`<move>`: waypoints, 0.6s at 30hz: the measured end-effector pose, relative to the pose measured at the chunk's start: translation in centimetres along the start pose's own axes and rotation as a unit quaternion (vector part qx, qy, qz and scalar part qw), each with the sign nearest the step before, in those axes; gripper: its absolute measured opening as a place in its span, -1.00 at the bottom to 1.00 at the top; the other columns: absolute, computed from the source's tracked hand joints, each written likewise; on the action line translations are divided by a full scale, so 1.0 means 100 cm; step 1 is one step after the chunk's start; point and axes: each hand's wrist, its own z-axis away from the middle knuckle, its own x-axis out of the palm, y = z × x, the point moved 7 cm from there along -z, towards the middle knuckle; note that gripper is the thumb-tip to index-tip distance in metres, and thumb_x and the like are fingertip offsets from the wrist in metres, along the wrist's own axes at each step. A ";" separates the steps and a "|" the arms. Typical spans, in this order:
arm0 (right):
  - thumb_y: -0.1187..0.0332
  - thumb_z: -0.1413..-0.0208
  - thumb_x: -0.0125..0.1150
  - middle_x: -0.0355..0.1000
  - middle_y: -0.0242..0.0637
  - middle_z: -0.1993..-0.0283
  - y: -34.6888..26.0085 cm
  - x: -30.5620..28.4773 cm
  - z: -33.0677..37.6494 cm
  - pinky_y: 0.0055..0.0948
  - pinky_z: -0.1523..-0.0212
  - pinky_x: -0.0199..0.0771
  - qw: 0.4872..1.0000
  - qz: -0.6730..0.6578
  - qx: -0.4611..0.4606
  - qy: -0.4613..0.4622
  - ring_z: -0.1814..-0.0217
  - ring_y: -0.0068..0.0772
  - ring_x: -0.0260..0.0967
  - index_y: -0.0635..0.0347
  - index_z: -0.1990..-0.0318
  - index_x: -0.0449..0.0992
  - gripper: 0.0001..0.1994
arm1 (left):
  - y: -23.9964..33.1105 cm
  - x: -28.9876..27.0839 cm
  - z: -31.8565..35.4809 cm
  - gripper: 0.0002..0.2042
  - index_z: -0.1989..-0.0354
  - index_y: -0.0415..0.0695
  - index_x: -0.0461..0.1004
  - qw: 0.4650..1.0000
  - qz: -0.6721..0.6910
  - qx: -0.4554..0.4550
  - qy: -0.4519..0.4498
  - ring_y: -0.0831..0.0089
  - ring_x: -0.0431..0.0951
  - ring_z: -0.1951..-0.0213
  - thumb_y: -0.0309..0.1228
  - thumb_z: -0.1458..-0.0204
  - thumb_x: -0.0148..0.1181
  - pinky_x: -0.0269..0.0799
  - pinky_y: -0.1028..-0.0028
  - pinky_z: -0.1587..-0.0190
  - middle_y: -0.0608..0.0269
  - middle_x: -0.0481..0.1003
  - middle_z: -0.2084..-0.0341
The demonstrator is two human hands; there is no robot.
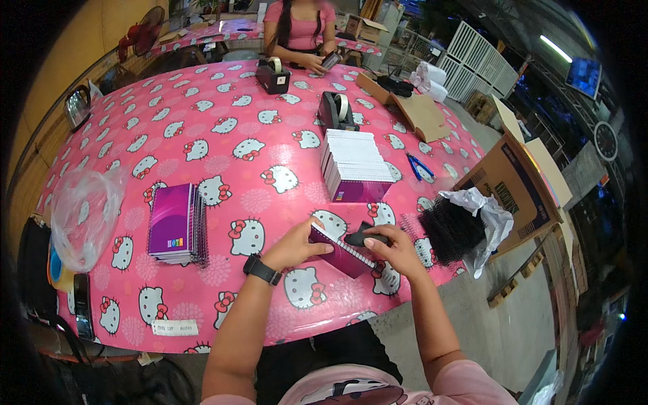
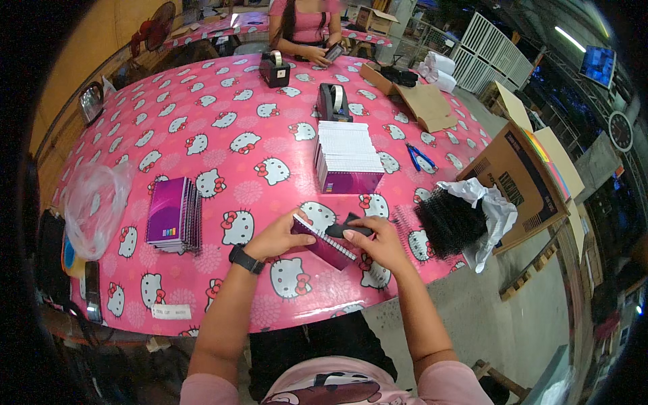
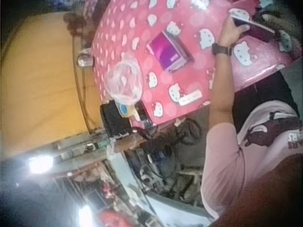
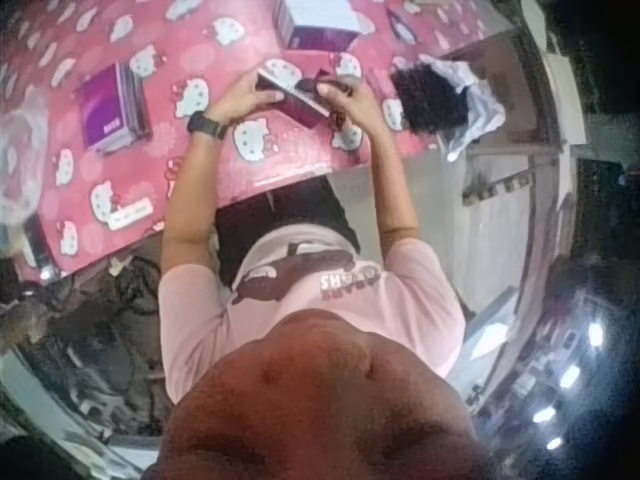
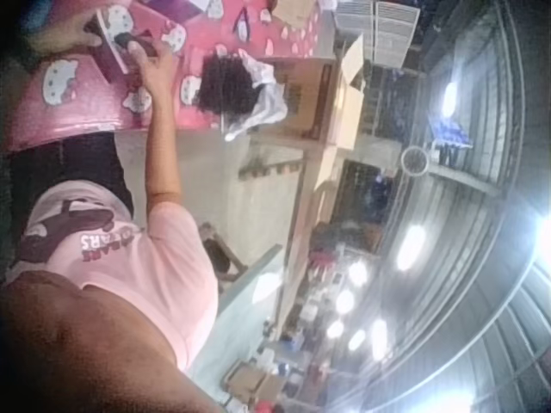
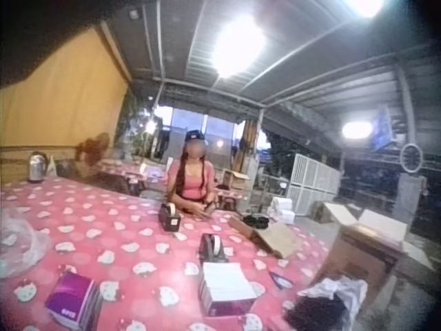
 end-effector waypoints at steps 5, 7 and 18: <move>0.11 -0.01 0.20 0.44 -0.30 0.23 -0.013 -0.026 0.027 -0.51 0.12 0.29 0.993 0.000 0.088 -0.076 0.18 -0.50 0.32 0.30 0.12 0.50 -0.58 | -0.007 0.060 -0.013 -0.73 0.24 -0.17 0.28 0.992 0.119 0.030 0.005 0.56 0.38 0.15 -0.59 0.07 0.22 0.33 0.52 0.09 0.29 0.41 0.24; 0.09 -0.03 0.17 0.44 -0.32 0.22 0.003 -0.023 0.012 -0.54 0.19 0.29 0.997 0.015 0.070 -0.005 0.23 -0.51 0.33 0.31 0.12 0.49 -0.56 | 0.001 0.041 -0.010 -0.71 0.21 -0.19 0.29 0.998 0.046 0.034 0.003 0.54 0.39 0.16 -0.56 0.09 0.24 0.34 0.50 0.10 0.28 0.44 0.26; 0.10 0.00 0.20 0.44 -0.26 0.25 0.003 0.013 -0.011 -0.51 0.15 0.29 0.987 -0.136 0.074 -0.032 0.22 -0.42 0.34 0.32 0.13 0.49 -0.57 | 0.003 0.008 -0.004 -0.67 0.18 -0.22 0.32 0.999 0.009 0.044 0.014 0.50 0.41 0.18 -0.49 0.12 0.29 0.33 0.46 0.07 0.22 0.46 0.27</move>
